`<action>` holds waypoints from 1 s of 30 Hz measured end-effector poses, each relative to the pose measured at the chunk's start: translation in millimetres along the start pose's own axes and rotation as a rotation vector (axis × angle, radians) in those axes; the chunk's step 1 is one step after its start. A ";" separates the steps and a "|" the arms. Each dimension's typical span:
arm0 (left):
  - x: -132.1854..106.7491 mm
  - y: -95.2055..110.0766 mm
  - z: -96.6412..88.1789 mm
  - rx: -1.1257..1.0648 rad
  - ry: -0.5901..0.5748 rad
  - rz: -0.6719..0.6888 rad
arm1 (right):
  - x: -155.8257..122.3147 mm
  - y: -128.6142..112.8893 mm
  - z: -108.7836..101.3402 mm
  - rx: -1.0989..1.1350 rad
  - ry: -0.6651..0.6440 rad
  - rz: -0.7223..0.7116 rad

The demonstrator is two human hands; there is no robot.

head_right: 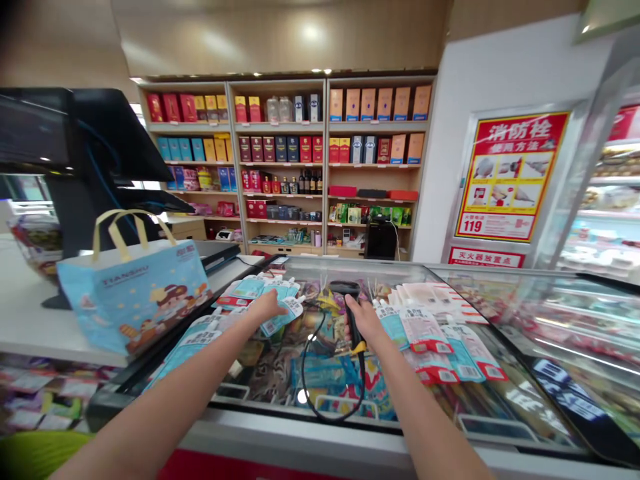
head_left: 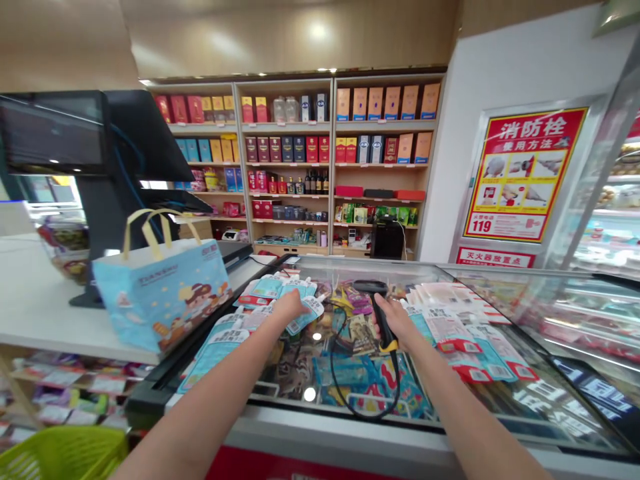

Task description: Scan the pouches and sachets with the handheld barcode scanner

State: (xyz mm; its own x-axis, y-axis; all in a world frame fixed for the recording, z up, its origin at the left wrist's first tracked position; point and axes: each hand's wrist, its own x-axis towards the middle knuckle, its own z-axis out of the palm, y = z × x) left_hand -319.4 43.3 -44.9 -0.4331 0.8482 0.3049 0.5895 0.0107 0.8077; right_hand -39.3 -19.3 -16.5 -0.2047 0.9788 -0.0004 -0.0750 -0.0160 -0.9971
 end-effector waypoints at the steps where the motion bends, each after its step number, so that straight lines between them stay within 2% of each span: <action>1: 3.3 -7.9 -6.8 0.022 0.004 -0.017 | 5.5 0.8 9.0 -0.001 -0.020 0.002; 3: 7.7 -18.2 -13.2 0.065 -0.020 -0.040 | 16.0 2.4 25.8 -0.004 -0.060 0.019; 7: 13.9 -23.4 -10.5 0.016 -0.034 -0.078 | 31.1 9.3 47.5 0.014 -0.110 0.040; 10: 18.0 -22.3 -8.4 -0.082 -0.033 -0.126 | 35.6 19.1 49.8 -0.002 -0.126 0.057; 14: 21.2 -16.3 -7.3 -0.137 -0.245 -0.134 | 35.2 28.6 44.2 0.062 -0.125 0.062; 16: 22.7 -9.8 -2.9 -0.176 -0.282 -0.099 | 33.1 27.8 42.9 0.087 -0.112 0.070; 18: 24.5 -2.2 5.8 -0.251 -0.198 -0.063 | 30.5 24.6 43.4 0.093 -0.096 0.076; 23: 24.9 4.7 32.8 -0.521 0.172 -0.042 | 24.1 21.8 46.5 0.070 -0.101 0.010; 25: 22.8 0.3 38.0 -0.601 0.217 -0.020 | 22.6 23.9 46.9 0.040 -0.117 -0.011; 30: 21.2 -11.1 37.0 -0.698 0.200 0.005 | 21.1 25.6 48.0 -0.012 -0.145 -0.022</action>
State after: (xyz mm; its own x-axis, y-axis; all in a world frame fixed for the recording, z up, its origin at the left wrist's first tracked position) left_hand -309.9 80.7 -66.1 -0.5869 0.7337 0.3423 0.0486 -0.3901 0.9195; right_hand -92.4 -8.8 -38.4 -0.3424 0.9390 0.0312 -0.0689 0.0081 -0.9976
